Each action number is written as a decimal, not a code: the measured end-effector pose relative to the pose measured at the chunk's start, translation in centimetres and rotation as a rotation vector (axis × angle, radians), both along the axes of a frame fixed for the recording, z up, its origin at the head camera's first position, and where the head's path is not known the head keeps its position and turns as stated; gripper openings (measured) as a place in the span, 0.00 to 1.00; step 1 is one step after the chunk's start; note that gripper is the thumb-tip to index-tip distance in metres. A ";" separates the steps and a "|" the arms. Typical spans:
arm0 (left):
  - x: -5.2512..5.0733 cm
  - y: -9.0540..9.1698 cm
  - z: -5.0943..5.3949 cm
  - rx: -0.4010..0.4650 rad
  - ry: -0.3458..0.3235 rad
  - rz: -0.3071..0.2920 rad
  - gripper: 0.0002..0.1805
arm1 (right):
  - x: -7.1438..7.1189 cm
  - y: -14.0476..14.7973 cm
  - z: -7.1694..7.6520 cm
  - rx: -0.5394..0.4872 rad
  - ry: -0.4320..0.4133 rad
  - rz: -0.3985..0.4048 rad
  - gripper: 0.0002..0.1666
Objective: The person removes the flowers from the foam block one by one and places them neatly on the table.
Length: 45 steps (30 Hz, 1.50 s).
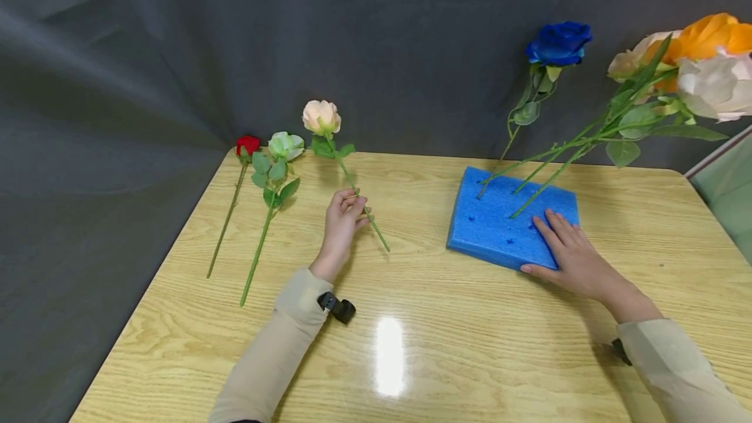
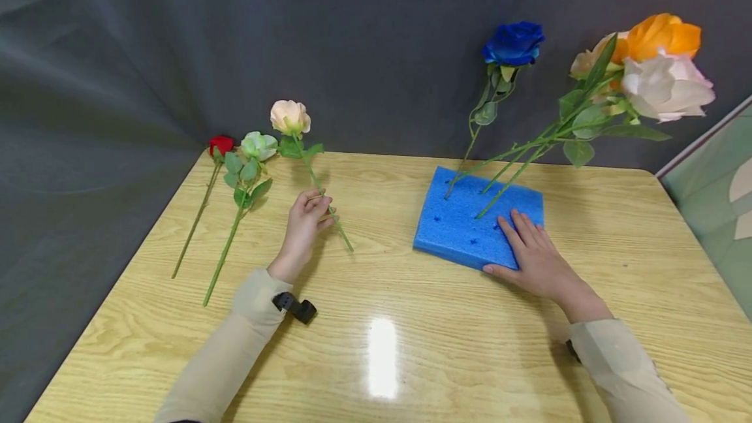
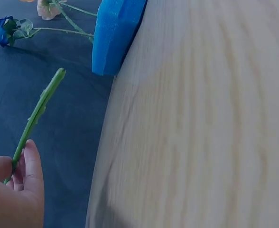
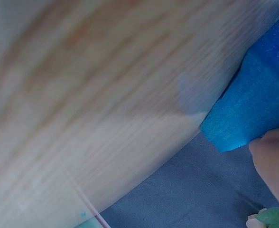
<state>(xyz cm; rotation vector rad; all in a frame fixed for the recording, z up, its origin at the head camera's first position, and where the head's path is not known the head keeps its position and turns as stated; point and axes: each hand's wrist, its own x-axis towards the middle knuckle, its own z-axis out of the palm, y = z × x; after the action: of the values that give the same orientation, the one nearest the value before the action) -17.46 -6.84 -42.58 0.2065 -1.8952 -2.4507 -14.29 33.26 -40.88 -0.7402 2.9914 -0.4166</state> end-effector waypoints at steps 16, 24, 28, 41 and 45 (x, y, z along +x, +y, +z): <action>0.2 -2.0 0.1 -0.041 -0.065 -0.036 0.23 | 0.1 -0.2 0.0 -0.004 0.013 0.001 0.56; 0.4 -3.1 0.1 -0.139 -0.159 -0.109 0.22 | 0.0 -0.2 -0.1 -0.003 0.020 0.000 0.56; 0.7 -3.9 -0.1 -0.199 -0.173 -0.155 0.23 | 0.0 -0.2 -0.1 -0.001 0.022 -0.001 0.56; 1.1 -7.0 0.0 -0.295 -0.186 -0.204 0.24 | 0.0 -0.2 0.0 -0.003 0.019 -0.002 0.56; 1.3 -7.9 0.1 -0.321 -0.181 -0.236 0.25 | 0.1 -0.2 0.1 -0.002 0.014 -0.003 0.56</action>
<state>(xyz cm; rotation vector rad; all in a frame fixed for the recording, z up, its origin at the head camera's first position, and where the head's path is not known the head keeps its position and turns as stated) -16.16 -14.76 -42.49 0.2092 -2.4874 -2.2780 -14.23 33.04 -40.81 -0.7421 3.0056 -0.4160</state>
